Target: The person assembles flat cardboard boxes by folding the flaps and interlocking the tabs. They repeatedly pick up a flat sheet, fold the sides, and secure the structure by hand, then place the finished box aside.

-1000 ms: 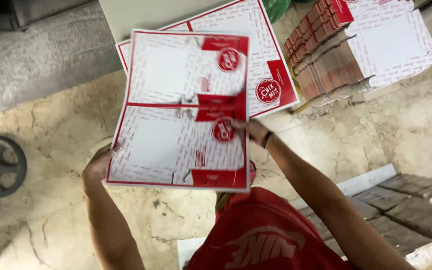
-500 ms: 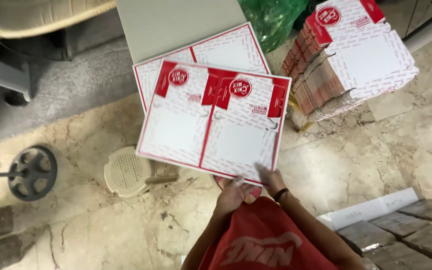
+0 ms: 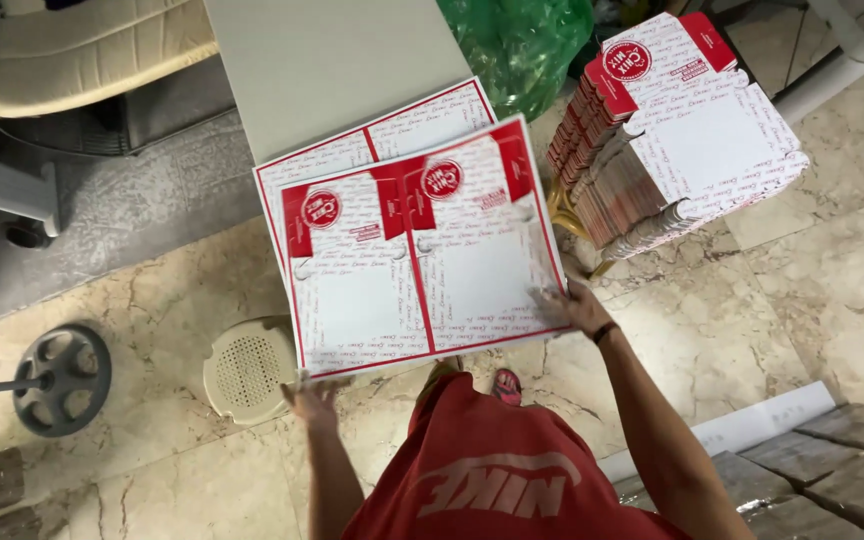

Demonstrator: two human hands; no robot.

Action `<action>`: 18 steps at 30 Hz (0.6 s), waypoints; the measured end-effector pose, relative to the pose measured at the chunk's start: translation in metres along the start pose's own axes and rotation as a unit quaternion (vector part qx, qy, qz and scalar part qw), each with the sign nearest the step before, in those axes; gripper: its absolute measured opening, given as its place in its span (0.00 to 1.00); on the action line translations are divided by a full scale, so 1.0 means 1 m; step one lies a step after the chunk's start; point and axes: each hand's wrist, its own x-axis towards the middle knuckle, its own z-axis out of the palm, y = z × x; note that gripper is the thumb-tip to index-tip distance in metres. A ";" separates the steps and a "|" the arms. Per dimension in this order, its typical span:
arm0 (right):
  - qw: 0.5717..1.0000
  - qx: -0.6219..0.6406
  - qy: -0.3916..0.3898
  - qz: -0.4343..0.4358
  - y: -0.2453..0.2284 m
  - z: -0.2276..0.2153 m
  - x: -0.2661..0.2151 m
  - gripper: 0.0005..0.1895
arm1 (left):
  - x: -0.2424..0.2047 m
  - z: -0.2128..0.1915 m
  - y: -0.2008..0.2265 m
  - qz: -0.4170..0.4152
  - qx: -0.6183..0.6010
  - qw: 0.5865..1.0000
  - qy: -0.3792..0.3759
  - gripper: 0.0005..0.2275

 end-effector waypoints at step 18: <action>0.914 0.246 0.055 0.319 0.042 0.028 0.110 0.26 | 0.049 0.073 0.114 0.046 0.474 0.872 -0.111 0.25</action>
